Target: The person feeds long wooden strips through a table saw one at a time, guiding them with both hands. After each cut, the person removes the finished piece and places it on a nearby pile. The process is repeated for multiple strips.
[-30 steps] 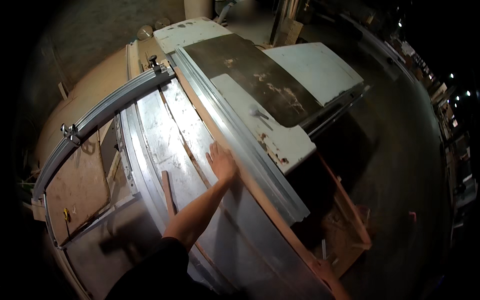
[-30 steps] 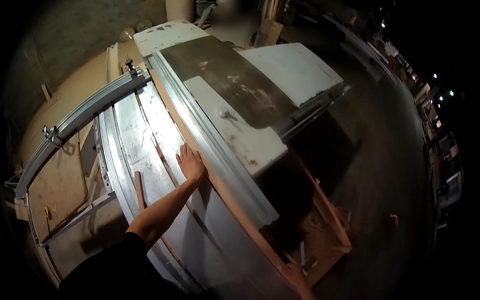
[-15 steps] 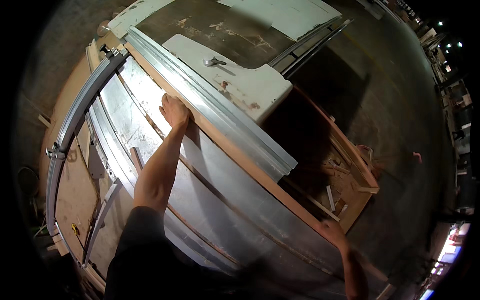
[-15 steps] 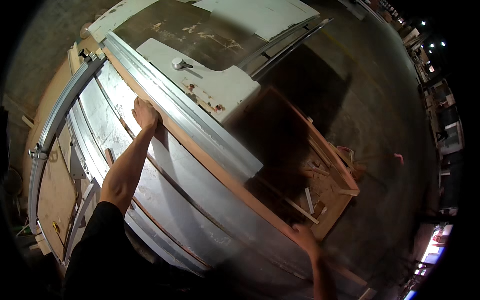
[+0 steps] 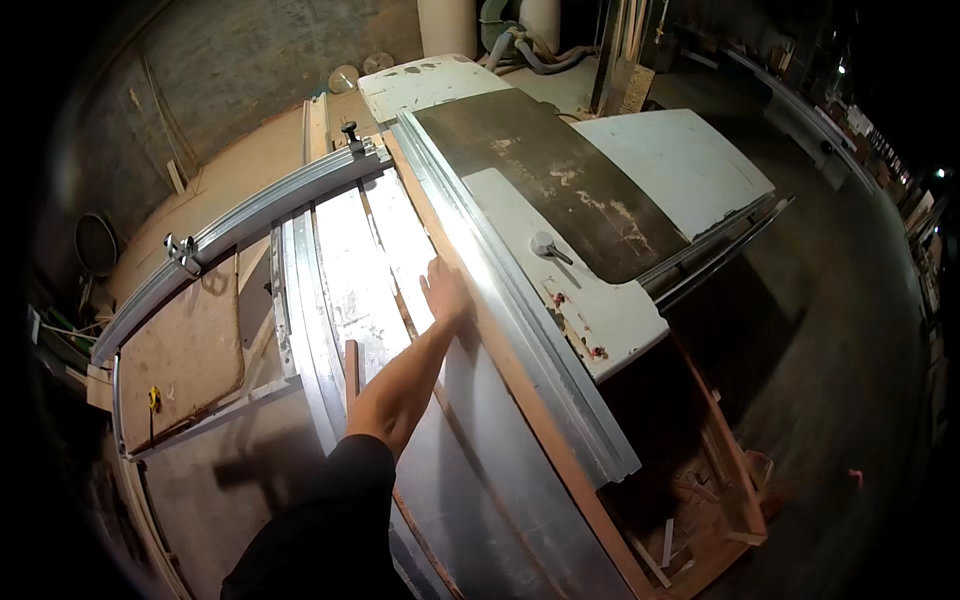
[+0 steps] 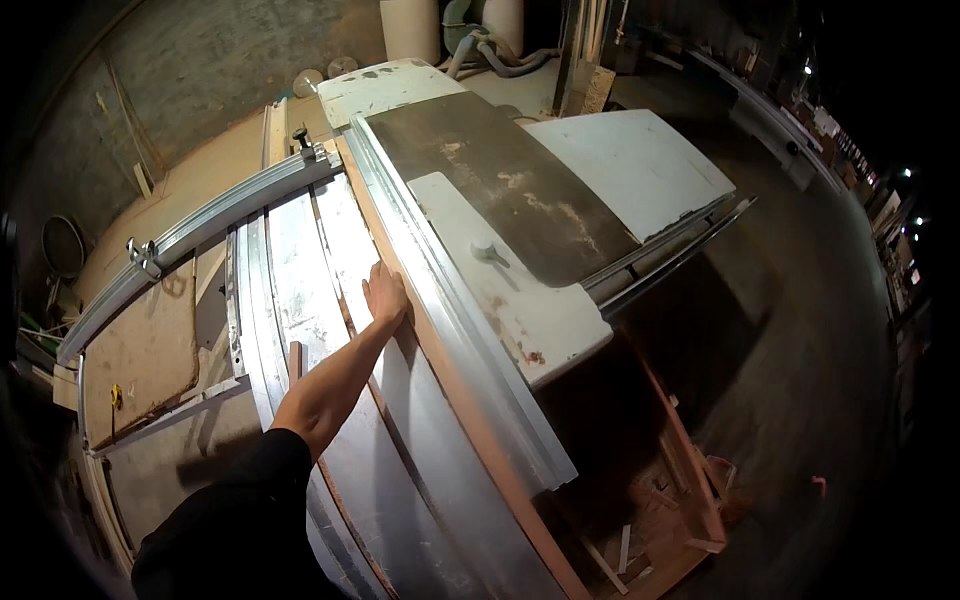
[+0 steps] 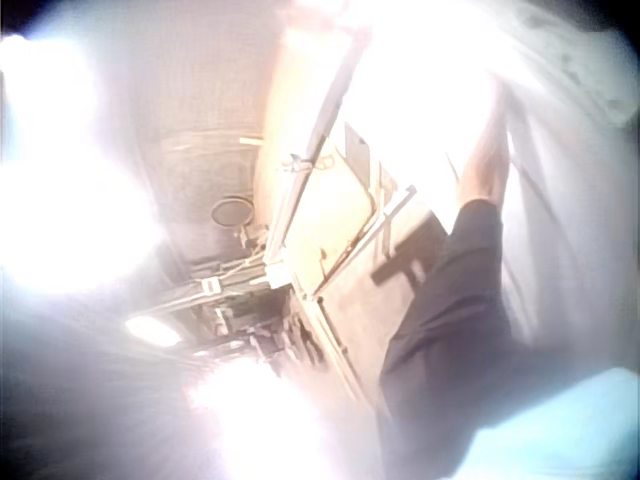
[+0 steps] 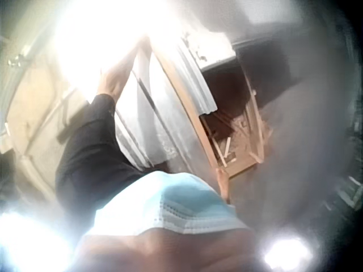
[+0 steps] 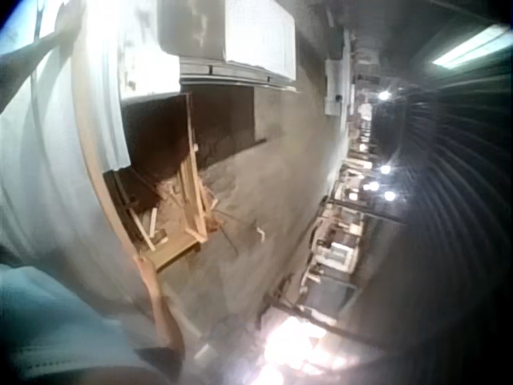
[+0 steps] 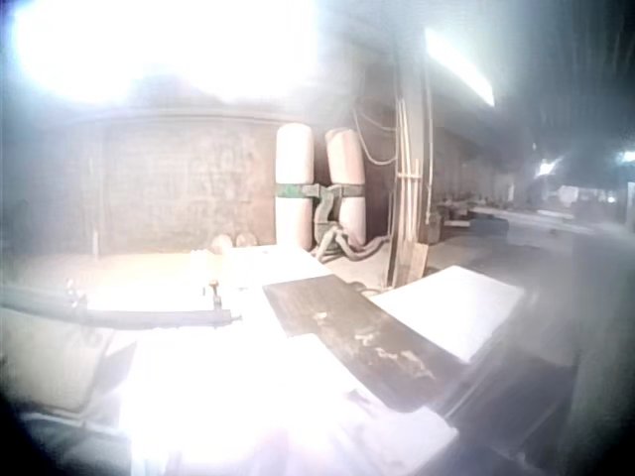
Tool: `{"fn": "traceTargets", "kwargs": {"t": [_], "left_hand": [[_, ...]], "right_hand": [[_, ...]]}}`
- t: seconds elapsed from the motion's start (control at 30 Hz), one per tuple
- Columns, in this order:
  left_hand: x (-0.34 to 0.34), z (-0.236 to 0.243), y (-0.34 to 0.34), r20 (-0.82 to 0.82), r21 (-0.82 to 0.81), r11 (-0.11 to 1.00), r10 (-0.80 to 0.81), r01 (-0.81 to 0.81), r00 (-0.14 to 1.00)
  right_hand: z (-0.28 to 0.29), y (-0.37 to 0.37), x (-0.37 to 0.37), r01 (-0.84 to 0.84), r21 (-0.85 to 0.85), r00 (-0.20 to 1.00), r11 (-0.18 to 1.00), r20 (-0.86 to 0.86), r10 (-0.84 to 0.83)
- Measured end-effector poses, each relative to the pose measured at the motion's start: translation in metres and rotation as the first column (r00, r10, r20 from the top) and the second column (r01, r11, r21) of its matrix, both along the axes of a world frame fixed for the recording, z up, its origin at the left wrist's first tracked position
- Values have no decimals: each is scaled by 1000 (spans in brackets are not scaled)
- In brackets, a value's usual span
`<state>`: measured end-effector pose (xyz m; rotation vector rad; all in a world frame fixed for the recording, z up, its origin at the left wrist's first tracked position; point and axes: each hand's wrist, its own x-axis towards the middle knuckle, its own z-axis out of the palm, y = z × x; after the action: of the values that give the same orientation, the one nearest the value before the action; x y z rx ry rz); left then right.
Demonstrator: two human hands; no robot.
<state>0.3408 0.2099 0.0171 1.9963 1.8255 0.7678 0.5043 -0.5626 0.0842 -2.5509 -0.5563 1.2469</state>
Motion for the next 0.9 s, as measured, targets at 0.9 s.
{"fn": "traceTargets", "kwargs": {"t": [0.9], "left_hand": [[13, -22, -52, -3, 48, 999, 18, -18, 1000]], "right_hand": [[-52, 120, -4, -72, -35, 996, 997, 58, 74]]}}
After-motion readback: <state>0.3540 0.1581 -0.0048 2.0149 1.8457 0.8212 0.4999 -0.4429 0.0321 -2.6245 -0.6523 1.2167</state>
